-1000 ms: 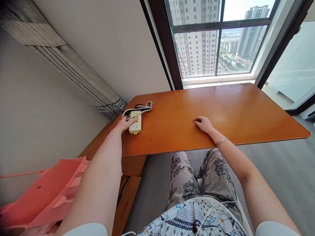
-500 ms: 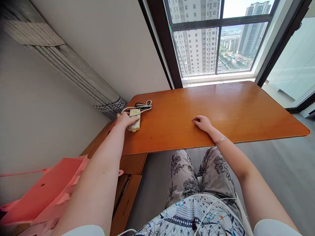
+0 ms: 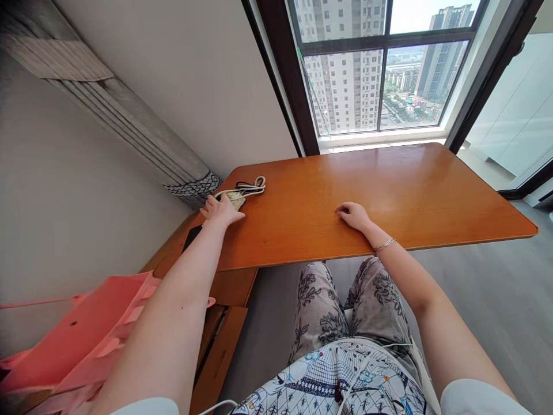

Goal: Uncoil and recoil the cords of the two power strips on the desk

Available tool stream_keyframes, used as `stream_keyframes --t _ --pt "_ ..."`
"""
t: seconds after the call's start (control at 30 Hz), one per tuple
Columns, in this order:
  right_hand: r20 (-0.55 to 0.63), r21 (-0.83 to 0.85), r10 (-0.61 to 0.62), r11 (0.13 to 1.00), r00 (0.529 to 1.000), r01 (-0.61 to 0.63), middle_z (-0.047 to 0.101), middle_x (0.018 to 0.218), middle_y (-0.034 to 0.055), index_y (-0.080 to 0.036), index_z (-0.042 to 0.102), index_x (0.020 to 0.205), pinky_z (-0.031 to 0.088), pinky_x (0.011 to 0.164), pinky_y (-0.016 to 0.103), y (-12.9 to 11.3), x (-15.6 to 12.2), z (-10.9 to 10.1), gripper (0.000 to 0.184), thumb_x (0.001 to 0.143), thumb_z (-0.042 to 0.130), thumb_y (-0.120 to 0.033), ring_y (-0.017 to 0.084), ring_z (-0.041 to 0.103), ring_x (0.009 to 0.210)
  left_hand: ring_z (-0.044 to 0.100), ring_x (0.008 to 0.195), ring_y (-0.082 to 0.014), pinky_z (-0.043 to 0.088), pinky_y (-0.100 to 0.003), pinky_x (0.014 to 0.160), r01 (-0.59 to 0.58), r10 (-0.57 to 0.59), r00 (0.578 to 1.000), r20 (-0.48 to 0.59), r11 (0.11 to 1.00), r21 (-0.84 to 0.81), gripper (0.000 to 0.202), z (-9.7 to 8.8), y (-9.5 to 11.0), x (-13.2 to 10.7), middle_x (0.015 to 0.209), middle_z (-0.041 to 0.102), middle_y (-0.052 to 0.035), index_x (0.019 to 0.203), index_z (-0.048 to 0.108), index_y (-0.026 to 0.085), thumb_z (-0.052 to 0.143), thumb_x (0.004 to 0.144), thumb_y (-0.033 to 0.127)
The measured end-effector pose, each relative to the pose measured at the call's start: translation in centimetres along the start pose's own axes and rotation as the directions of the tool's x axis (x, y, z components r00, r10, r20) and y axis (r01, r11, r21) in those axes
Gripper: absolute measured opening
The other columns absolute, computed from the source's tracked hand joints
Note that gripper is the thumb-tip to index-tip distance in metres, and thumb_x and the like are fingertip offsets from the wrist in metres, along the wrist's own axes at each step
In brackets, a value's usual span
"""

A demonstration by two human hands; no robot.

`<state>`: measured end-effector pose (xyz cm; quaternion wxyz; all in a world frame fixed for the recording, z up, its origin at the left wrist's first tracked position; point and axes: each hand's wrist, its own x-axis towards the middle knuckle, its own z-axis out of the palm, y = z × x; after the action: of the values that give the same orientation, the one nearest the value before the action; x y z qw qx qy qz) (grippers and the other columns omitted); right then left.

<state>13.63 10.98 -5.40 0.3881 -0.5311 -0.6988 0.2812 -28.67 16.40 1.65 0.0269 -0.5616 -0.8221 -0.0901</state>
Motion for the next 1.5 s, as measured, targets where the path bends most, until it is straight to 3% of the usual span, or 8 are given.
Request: stream_keyframes --t 0.07,0.17,0.27,0.4,0.53,0.73,0.93,1.5 --pt "-0.002 0.015 0.001 1.0 1.0 -0.001 0.078 0.091 0.0038 -0.023 0.078 0.084 0.052 0.079 0.033 0.0 0.0 0.0 0.012 0.082 0.067 -0.02 0.02 0.067 0.081 0.011 0.155 -0.0461 0.013 -0.064 0.122 -0.023 0.022 1.0 -0.016 1.0 -0.01 0.109 0.4 1.9 -1.0 0.165 0.01 -0.0313 0.155 0.024 0.008 0.078 0.061 0.025" --pt "-0.009 0.05 0.001 0.999 1.0 -0.001 0.077 0.089 0.0043 -0.022 0.077 0.083 0.052 0.079 0.034 0.0 0.0 0.0 0.012 0.081 0.066 -0.021 0.019 0.066 0.079 0.01 0.156 -0.0423 0.01 -0.059 0.126 -0.252 0.235 0.965 -0.119 0.955 -0.157 0.104 1.6 5.7 -2.9 0.167 0.012 -0.0253 0.154 0.026 0.011 0.076 0.064 0.023" --pt "-0.031 0.102 -0.006 0.995 0.999 0.009 0.077 0.092 0.0051 -0.021 0.077 0.087 0.053 0.079 0.033 -0.1 0.0 -0.1 0.014 0.082 0.064 -0.024 0.018 0.066 0.08 0.028 0.151 -0.0381 0.022 -0.053 0.126 -0.436 0.375 0.9 -0.223 0.796 -0.421 0.083 3.5 10.3 -5.1 0.159 0.032 -0.0207 0.144 0.043 0.016 0.073 0.067 0.02" --pt "-0.093 0.165 -0.01 0.986 0.996 0.025 0.075 0.098 0.0066 -0.02 0.075 0.097 0.053 0.078 0.032 0.0 -0.1 -0.4 0.023 0.084 0.06 -0.032 0.017 0.064 0.081 0.06 0.126 -0.0289 0.048 -0.047 0.11 -0.442 0.419 0.876 -0.24 0.496 -0.747 0.056 6.2 16.4 -8.3 0.142 0.051 -0.0168 0.129 0.052 0.019 0.065 0.075 0.017" --pt "-0.148 0.195 0.006 0.981 0.989 0.023 0.071 0.094 0.0068 -0.018 0.074 0.1 0.052 0.078 0.033 0.3 0.1 -0.6 0.028 0.082 0.059 -0.035 0.017 0.061 0.079 0.068 0.105 -0.0217 0.054 -0.042 0.1 -0.493 0.431 0.844 -0.319 0.391 -0.777 0.041 7.6 19.7 -11.0 0.132 0.058 -0.0135 0.12 0.056 0.019 0.061 0.08 0.013" --pt "-0.178 0.221 0.031 0.975 0.984 0.01 0.066 0.086 0.0043 -0.018 0.073 0.098 0.05 0.078 0.033 0.5 0.3 -0.5 0.029 0.08 0.06 -0.037 0.016 0.058 0.076 0.067 0.089 -0.0157 0.056 -0.032 0.081 -0.617 0.554 0.753 -0.354 0.408 -0.673 0.035 7.5 19.5 -12.7 0.123 0.061 -0.0094 0.117 0.058 0.02 0.057 0.083 0.011" --pt "-0.192 0.231 0.051 0.973 0.98 -0.005 0.067 0.084 0.0039 -0.018 0.074 0.098 0.05 0.077 0.032 0.7 0.5 -0.4 0.03 0.08 0.061 -0.037 0.016 0.058 0.075 0.065 0.081 -0.0134 0.054 -0.028 0.074 -0.561 0.543 0.791 -0.28 0.463 -0.687 0.029 6.8 19.3 -12.9 0.123 0.062 -0.0096 0.114 0.06 0.018 0.056 0.086 0.014" --pt "-0.158 0.215 0.052 0.977 0.986 -0.017 0.073 0.088 0.0051 -0.018 0.074 0.094 0.052 0.083 0.034 0.7 0.5 -0.3 0.027 0.08 0.06 -0.037 0.018 0.064 0.082 0.063 0.074 -0.0138 0.053 -0.028 0.073 -0.489 0.543 0.818 -0.188 0.485 -0.725 0.018 6.6 19.3 -12.7 0.103 0.071 -0.0066 0.097 0.066 0.017 0.056 0.084 0.01"
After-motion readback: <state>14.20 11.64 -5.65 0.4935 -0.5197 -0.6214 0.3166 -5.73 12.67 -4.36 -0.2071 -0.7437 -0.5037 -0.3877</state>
